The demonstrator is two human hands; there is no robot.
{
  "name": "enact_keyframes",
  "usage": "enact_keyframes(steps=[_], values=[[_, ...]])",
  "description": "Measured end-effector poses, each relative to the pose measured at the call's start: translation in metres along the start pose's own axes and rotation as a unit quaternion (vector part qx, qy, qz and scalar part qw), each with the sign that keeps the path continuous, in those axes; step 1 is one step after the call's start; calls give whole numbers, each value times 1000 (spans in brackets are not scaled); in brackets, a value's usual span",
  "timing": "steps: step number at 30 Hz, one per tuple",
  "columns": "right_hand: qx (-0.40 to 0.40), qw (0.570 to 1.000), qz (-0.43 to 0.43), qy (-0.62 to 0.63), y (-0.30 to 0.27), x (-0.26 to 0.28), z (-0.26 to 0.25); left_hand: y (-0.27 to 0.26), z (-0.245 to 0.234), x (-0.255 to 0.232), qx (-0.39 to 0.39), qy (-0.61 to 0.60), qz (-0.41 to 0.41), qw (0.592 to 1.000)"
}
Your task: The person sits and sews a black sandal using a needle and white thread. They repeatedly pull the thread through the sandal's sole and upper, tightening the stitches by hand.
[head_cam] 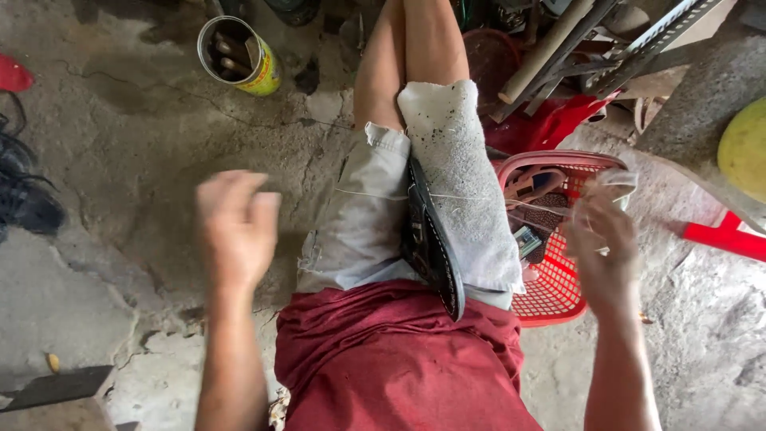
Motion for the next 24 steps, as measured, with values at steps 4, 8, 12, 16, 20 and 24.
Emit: enact_keyframes(steps=[4, 8, 12, 16, 20, 24], values=[[-4, 960, -189, -205, -8, 48, 48, 0, 49, -60, 103, -155, 79, 979], [30, 934, -299, -195, 1, 79, 109, -2, 84, -86, 266, -117, 82, 953], [104, 921, -319, -199, 11, 81, 136, 0, 84, -94, 361, -95, 51, 926], [123, 959, -248, -56, 9, 95, 119, 0, 83, -95, 362, -139, 12, 921], [127, 856, 24, 500, 11, 52, 110, -1, 90, -104, 388, -154, -21, 908], [28, 866, 76, 493, 17, 26, 102, -3, 93, -104, 393, -128, -48, 909]])
Point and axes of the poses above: each hand's wrist, its own y-axis towards the middle knuckle, its own z-axis out of the palm, x = y × z, the point moved 3 cm from there along y, towards the middle knuckle, and after that the axes turned 11 degrees about y, right-handed, at the moved point
